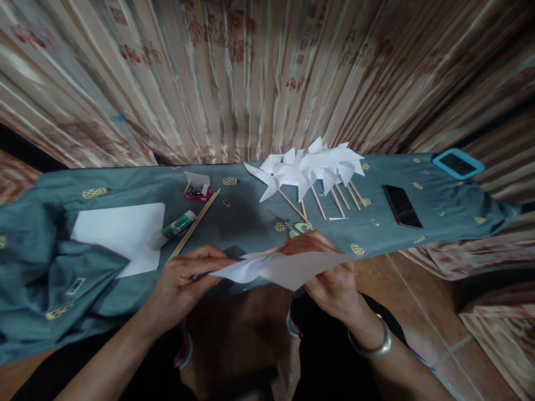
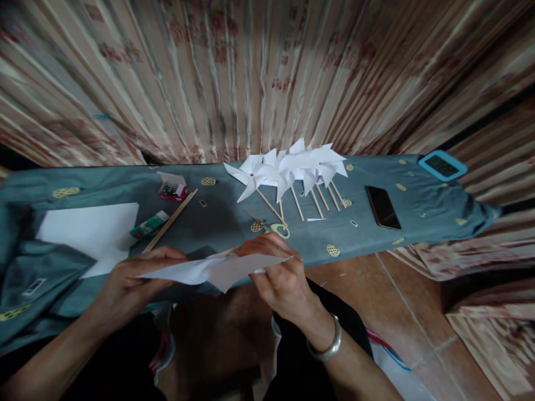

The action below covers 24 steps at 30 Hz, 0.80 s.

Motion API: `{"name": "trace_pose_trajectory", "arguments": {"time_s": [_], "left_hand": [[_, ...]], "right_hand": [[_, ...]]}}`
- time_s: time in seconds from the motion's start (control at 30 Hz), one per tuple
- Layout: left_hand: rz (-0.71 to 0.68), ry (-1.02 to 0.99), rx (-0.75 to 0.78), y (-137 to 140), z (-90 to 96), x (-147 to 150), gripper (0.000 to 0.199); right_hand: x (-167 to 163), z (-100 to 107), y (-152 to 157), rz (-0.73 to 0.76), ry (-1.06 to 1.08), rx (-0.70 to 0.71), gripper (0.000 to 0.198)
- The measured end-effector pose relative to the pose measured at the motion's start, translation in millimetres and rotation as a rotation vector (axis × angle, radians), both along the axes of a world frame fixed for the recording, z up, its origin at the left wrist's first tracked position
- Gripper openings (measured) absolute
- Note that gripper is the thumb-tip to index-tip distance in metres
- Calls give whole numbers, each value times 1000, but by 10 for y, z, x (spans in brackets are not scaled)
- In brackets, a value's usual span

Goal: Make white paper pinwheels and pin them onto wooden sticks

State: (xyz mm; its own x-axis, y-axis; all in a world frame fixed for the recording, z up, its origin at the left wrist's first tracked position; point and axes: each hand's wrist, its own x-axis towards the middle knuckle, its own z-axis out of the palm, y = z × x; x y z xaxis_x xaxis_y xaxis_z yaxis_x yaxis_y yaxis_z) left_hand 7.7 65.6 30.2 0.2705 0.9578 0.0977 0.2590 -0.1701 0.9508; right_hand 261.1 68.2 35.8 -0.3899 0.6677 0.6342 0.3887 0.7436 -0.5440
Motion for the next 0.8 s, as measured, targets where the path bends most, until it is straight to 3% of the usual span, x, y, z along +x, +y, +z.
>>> {"name": "trace_pose_trajectory", "arguments": {"time_s": [0.17,0.37,0.63,0.8], "left_hand": [[-6,82,146,-79,81,-24,19],[-18,137,198,-208,-6,-61,19],[87,51,5,-365,-141,29,16],[238,-89,-139,-636,-334,79,12]], "right_hand": [[9,8,-28,-21,-53,-85,21],[-26,-35,-40,-6,-48,-55,19],[-67,-36,15,-48,-87,-355,9],[-150,-122,67,44,-162,-553,12]]}}
